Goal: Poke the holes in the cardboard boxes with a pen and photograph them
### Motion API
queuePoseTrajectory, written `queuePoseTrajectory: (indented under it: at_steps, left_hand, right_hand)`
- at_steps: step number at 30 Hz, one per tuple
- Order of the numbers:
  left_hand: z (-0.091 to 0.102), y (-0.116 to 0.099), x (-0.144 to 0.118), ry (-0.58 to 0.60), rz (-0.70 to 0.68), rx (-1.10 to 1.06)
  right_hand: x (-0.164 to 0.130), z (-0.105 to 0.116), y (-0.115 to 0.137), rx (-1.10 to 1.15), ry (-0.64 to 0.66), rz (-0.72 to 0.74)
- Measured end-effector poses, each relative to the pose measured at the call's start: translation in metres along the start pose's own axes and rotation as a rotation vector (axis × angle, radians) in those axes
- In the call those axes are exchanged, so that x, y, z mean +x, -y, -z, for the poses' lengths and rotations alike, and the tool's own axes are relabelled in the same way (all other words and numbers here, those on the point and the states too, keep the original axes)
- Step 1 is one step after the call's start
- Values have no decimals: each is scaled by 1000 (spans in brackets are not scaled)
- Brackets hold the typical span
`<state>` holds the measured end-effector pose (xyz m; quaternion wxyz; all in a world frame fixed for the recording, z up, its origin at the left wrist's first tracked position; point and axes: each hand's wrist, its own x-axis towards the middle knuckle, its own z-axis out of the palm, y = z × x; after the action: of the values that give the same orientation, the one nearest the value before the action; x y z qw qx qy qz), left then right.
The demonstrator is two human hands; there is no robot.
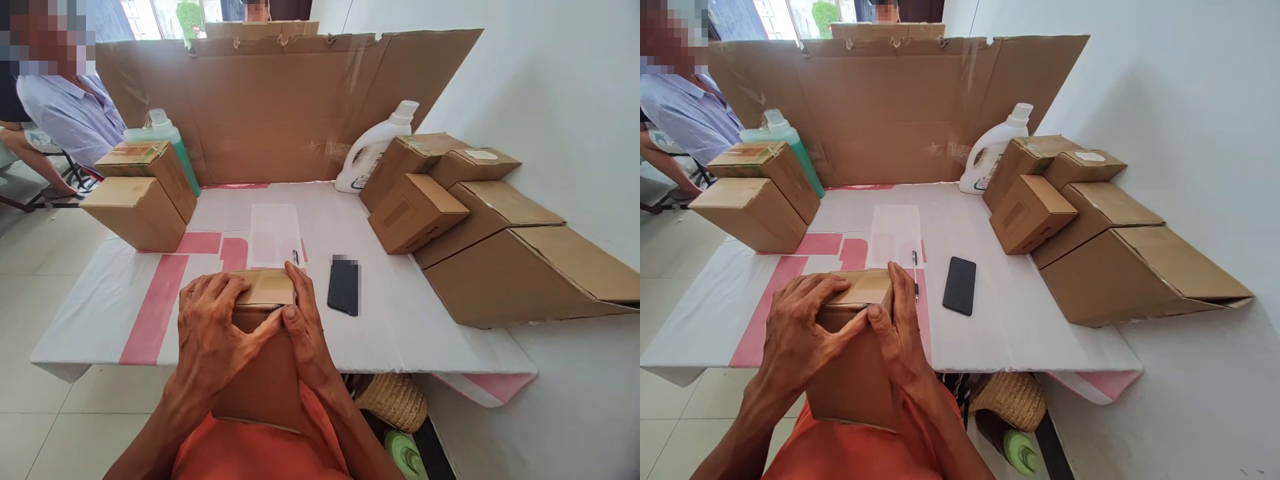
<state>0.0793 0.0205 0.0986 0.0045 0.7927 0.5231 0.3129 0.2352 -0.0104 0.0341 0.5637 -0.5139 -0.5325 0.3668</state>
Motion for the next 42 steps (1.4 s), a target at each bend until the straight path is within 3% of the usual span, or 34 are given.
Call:
queuePoseTrajectory:
  at_steps: [7,13,16,19,21,24,26,29,33,36,39,42]
  left_hand:
    - [2,3,-3,29,-95,-7]
    - [-7,8,-4,20,-139,-17]
    - [-10,10,-4,13,-149,-15]
    - [-10,16,-3,24,-214,-19]
    - [-7,20,-4,43,-269,-2]
    - [-4,24,-5,76,-333,38]
    - [-4,24,-5,100,-348,56]
    - [-7,23,-3,111,-346,66]
    - [-14,26,2,99,-322,73]
    - [-16,30,5,100,-305,66]
    - [-18,30,7,99,-297,38]
    - [-20,27,8,113,-286,13]
  right_hand:
    - [2,18,9,124,166,-100]
    - [6,21,12,73,166,-28]
    - [16,29,6,60,203,-15]
    - [37,51,-9,147,286,-105]
    - [55,67,-23,-15,170,-206]
    - [83,77,-44,-477,-52,-372]
    - [95,72,-57,-615,-44,-453]
    - [104,57,-72,-642,10,-516]
    - [104,45,-85,-544,37,-511]
    - [104,52,-82,-364,39,-484]
    - [98,64,-58,-140,-9,-422]
    - [80,69,-17,106,-75,-292]
